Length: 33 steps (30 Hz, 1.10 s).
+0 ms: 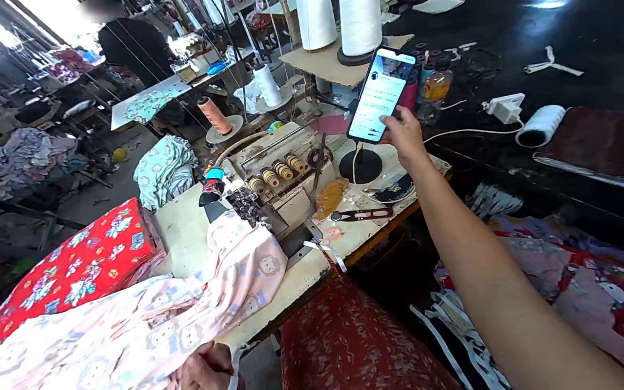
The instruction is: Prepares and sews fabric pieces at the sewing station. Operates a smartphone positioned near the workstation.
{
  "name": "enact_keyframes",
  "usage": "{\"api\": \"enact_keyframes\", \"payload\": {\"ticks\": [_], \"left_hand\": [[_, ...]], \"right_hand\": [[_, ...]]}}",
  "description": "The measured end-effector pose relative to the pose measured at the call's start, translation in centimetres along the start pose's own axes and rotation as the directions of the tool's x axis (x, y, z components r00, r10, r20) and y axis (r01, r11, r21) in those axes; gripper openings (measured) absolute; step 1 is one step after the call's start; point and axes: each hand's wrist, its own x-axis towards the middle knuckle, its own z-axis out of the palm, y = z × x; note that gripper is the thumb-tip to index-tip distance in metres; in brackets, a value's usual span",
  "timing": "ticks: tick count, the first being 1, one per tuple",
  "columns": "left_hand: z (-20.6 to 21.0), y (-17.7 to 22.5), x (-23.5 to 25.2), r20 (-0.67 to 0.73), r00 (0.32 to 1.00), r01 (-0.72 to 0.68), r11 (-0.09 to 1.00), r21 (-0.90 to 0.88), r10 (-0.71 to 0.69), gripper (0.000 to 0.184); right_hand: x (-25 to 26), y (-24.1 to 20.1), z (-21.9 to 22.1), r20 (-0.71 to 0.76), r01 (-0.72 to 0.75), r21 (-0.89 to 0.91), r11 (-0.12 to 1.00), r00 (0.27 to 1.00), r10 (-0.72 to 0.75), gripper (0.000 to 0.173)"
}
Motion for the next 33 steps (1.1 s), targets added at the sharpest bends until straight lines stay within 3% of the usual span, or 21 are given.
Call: {"api": "enact_keyframes", "payload": {"ticks": [5,9,16,22,33], "left_hand": [[0.5,-0.5,0.4,-0.047,0.998,0.05,0.999,-0.02,-0.051,0.047],[2.4,-0.1,-2.2,0.012,0.99,0.141,0.988,-0.064,-0.141,0.043],[3.2,-1.2,-5.0,0.354,0.928,-0.133,0.991,0.025,0.116,0.031],[4.4,-0.9,-6.1,0.364,0.928,-0.064,0.997,-0.034,0.072,0.032],[5.3,-0.5,-8.5,0.506,0.857,-0.084,0.995,-0.045,0.095,0.033]], "right_hand": [[-0.1,-0.8,-0.2,-0.023,-0.073,0.029,0.997,0.997,0.073,0.057],[-0.7,-0.2,-0.4,0.024,-0.037,0.018,0.999,0.999,0.036,0.05],[-0.8,0.1,0.0,0.033,0.037,0.01,0.999,0.999,-0.038,0.063],[-0.4,-0.6,0.1,-0.029,-0.037,0.006,0.999,0.999,0.037,0.042],[-0.5,-0.5,-0.4,0.011,-0.06,0.019,0.998,0.998,0.06,0.047]]}}
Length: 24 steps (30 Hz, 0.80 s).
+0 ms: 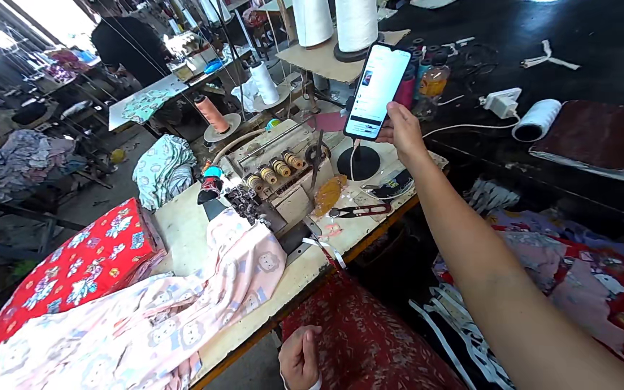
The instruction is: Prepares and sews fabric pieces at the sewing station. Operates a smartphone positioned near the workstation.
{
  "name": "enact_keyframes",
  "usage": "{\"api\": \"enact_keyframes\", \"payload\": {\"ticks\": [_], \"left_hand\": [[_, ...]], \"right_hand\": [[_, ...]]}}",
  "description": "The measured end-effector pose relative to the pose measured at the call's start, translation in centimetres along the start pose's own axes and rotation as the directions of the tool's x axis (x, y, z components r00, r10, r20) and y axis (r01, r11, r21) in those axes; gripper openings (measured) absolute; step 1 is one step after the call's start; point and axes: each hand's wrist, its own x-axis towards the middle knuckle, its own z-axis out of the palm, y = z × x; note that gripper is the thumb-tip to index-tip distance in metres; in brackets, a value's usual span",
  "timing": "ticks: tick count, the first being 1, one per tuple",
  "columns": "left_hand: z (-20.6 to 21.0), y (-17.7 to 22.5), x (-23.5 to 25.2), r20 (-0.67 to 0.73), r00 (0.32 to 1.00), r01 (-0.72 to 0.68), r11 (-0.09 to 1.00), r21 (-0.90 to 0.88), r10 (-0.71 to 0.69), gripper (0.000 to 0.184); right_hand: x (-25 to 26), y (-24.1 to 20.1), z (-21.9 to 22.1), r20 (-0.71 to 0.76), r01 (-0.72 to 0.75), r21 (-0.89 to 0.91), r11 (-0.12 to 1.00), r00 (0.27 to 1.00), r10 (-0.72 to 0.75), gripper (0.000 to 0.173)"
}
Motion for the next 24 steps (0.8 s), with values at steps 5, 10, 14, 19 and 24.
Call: {"api": "enact_keyframes", "payload": {"ticks": [5,10,14,19,24], "left_hand": [[0.2,0.4,0.2,-0.02,0.998,0.051,0.998,-0.036,-0.051,0.034],[0.5,0.4,0.3,-0.009,0.999,0.044,0.997,-0.062,-0.044,0.033],[0.5,0.8,0.1,-0.028,0.991,0.131,0.989,-0.072,-0.133,0.034],[0.7,1.6,0.4,-0.02,0.959,0.279,0.953,-0.119,-0.283,0.034],[0.9,1.9,0.5,-0.016,0.923,0.376,0.912,-0.163,-0.383,0.035]], "right_hand": [[-0.1,0.3,0.0,0.027,0.056,-0.037,0.998,0.998,-0.055,0.062],[0.0,-0.3,0.3,-0.015,0.016,-0.008,1.0,1.0,-0.016,0.044],[0.0,-0.2,0.0,-0.018,0.007,-0.005,1.0,1.0,-0.007,0.045],[-0.3,-0.5,-0.1,0.002,-0.021,0.026,0.999,1.0,0.021,0.053],[-1.2,-0.3,-0.2,-0.025,-0.021,0.054,0.998,0.999,0.023,0.059]]}}
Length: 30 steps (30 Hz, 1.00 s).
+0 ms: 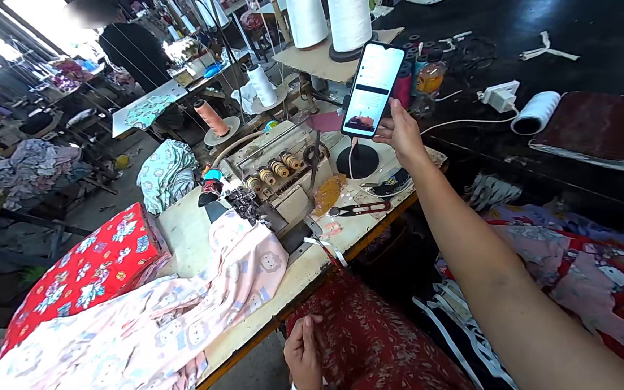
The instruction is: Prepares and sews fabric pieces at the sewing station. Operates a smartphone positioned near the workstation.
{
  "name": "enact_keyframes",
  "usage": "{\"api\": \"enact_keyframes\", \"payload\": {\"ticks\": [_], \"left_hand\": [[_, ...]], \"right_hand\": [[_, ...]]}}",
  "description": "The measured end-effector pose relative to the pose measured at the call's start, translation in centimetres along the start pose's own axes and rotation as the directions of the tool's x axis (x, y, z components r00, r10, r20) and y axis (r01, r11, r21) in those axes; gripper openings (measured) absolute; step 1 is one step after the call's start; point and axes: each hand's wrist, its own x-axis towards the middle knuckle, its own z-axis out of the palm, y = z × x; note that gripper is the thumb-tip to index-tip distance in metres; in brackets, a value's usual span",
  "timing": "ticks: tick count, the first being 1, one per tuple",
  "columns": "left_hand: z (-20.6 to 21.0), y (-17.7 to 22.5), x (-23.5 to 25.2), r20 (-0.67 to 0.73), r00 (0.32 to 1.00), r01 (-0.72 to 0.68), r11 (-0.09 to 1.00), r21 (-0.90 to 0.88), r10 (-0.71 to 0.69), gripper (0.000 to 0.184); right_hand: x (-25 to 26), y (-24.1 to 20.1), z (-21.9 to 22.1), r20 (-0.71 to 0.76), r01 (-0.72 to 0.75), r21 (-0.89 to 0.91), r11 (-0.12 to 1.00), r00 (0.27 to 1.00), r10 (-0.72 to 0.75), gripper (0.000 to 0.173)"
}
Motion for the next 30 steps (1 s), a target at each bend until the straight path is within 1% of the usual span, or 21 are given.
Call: {"api": "enact_keyframes", "payload": {"ticks": [2,3,5,6,7,8,9,10,11,12,13,14,17,20,22,24,25,26,28,29,30], "left_hand": [[-0.2,-0.1,0.0,-0.041,0.999,0.025,0.999,-0.026,-0.026,0.034],[-0.3,-0.2,0.1,-0.068,0.997,0.043,0.998,-0.048,-0.047,0.034],[-0.6,-0.4,0.2,-0.126,0.983,0.112,0.983,-0.143,-0.13,0.036],[-0.6,-0.3,0.4,-0.164,0.966,0.162,0.961,-0.226,-0.201,0.039],[-0.5,-0.1,0.9,-0.205,0.938,0.208,0.927,-0.311,-0.279,0.043],[-0.5,0.3,1.6,-0.242,0.91,0.231,0.896,-0.38,-0.337,0.046],[-0.4,0.8,2.3,-0.265,0.893,0.231,0.877,-0.422,-0.363,0.047],[-0.4,1.4,2.9,-0.273,0.894,0.211,0.871,-0.443,-0.355,0.047],[-0.3,2.1,3.6,-0.269,0.907,0.173,0.87,-0.462,-0.323,0.045],[-0.3,2.8,4.3,-0.264,0.923,0.129,0.871,-0.475,-0.28,0.044],[-0.4,3.4,4.8,-0.264,0.934,0.092,0.876,-0.473,-0.241,0.04],[-0.5,3.8,5.3,-0.289,0.932,0.058,0.877,-0.478,-0.219,0.038],[-1.3,4.5,5.5,-0.372,0.901,0.019,0.876,-0.482,-0.224,0.038],[-2.3,4.1,4.7,-0.398,0.884,0.024,0.872,-0.488,-0.247,0.037],[-2.7,4.0,4.2,-0.418,0.869,0.03,0.87,-0.493,-0.266,0.037],[-2.8,3.9,3.7,-0.432,0.854,0.04,0.864,-0.502,-0.29,0.038],[-2.8,3.8,3.4,-0.425,0.856,0.049,0.865,-0.5,-0.294,0.038],[-2.8,3.6,3.1,-0.403,0.866,0.07,0.871,-0.486,-0.295,0.037],[-2.4,3.3,2.3,-0.319,0.899,0.15,0.894,-0.422,-0.301,0.031],[-2.3,3.4,1.6,-0.232,0.921,0.213,0.904,-0.371,-0.313,0.027],[-2.0,3.5,1.0,-0.137,0.927,0.29,0.899,-0.329,-0.35,0.027]], "right_hand": [[-2.1,0.4,-0.5,-0.02,0.048,-0.02,0.999,0.999,-0.048,0.063],[-4.1,0.6,-0.7,-0.033,0.093,-0.067,0.993,0.995,-0.095,0.063],[-10.1,1.5,-0.3,0.0,0.204,-0.178,0.963,0.978,-0.207,0.054],[-13.5,2.1,0.4,0.053,0.247,-0.2,0.948,0.969,-0.241,0.044],[-17.3,2.5,1.3,0.166,0.257,-0.206,0.944,0.96,-0.225,0.035],[-21.0,2.6,2.2,0.357,0.241,-0.207,0.948,0.921,-0.156,0.03],[-24.0,2.4,3.1,0.578,0.217,-0.21,0.953,0.814,-0.058,0.028],[-26.5,2.6,4.0,0.745,0.224,-0.202,0.953,0.668,0.0,0.03],[-28.6,3.1,5.1,0.84,0.241,-0.171,0.955,0.543,0.013,0.032],[-30.4,3.6,6.0,0.893,0.239,-0.135,0.962,0.451,0.014,0.033],[-31.7,4.0,6.7,0.922,0.231,-0.111,0.967,0.386,0.014,0.035],[-32.5,4.4,7.2,0.931,0.251,-0.078,0.965,0.364,-0.019,0.036],[-32.7,4.5,8.1,0.929,0.38,0.005,0.925,0.341,-0.144,0.031],[-33.9,5.1,8.7,0.919,0.493,0.081,0.866,0.301,-0.257,0.027],[-34.9,5.6,9.0,0.92,0.518,0.121,0.847,0.262,-0.292,0.024],[-35.2,5.9,9.1,0.932,0.49,0.145,0.859,0.223,-0.285,0.023],[-35.0,5.6,9.1,0.944,0.44,0.123,0.889,0.225,-0.242,0.022],[-34.7,5.1,9.0,0.949,0.371,0.074,0.926,0.26,-0.18,0.021],[-33.5,3.5,8.8,0.912,0.202,-0.068,0.977,0.41,-0.021,0.021],[-32.6,2.8,8.6,0.866,0.131,-0.114,0.985,0.5,0.034,0.021],[-31.5,2.5,8.4,0.808,0.103,-0.14,0.985,0.587,0.053,0.021]]}}
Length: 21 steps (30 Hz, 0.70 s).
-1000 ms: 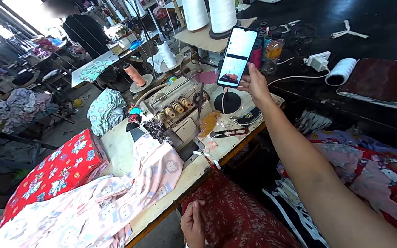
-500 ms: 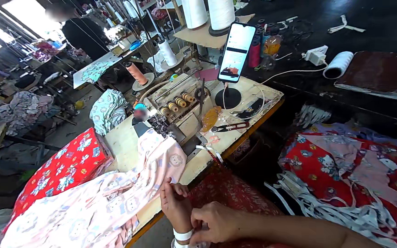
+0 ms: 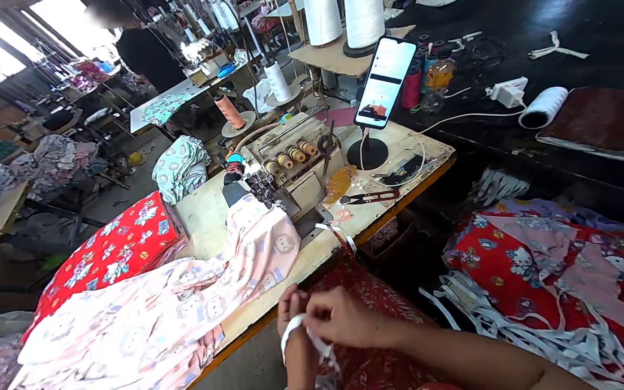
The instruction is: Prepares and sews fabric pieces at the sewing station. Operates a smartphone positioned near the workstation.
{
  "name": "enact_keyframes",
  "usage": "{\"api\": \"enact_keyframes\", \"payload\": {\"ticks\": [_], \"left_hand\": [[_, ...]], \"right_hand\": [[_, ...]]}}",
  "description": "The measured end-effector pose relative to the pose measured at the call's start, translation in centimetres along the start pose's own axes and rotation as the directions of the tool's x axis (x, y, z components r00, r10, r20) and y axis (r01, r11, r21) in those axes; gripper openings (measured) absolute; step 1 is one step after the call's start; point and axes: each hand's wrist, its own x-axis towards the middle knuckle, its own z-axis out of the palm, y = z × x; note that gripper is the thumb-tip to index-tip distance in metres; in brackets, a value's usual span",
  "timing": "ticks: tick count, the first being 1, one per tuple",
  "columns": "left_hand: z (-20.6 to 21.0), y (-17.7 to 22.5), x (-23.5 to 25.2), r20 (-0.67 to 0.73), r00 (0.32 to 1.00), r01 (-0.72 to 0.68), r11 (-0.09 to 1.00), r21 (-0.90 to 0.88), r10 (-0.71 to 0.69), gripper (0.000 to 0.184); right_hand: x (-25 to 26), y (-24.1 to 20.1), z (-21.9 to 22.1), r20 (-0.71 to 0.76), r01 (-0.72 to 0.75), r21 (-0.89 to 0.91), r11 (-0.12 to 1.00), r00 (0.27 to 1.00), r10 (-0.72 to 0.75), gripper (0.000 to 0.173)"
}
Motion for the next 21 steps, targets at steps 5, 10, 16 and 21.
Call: {"api": "enact_keyframes", "payload": {"ticks": [5,10,16,21], "left_hand": [[1.3,0.6,-2.0,0.212,0.938,0.232,0.951,0.206,-0.275,0.038],[1.4,1.2,-1.3,0.531,0.813,0.022,0.924,0.383,-0.24,0.036],[2.3,0.9,-2.0,0.72,0.659,-0.12,0.915,0.385,-0.216,0.035],[2.2,1.3,-2.1,0.516,0.839,-0.006,0.943,0.332,-0.176,0.019]], "right_hand": [[0.4,1.1,-4.0,-0.16,-0.09,-0.153,0.984,0.985,0.065,0.024],[-0.2,2.3,-4.9,-0.289,-0.137,-0.199,0.97,0.954,0.076,0.02],[-0.5,2.9,-7.7,-0.404,-0.218,-0.156,0.963,0.904,0.14,0.017],[-1.3,2.8,-8.9,-0.242,-0.286,-0.211,0.935,0.942,0.234,0.036]]}}
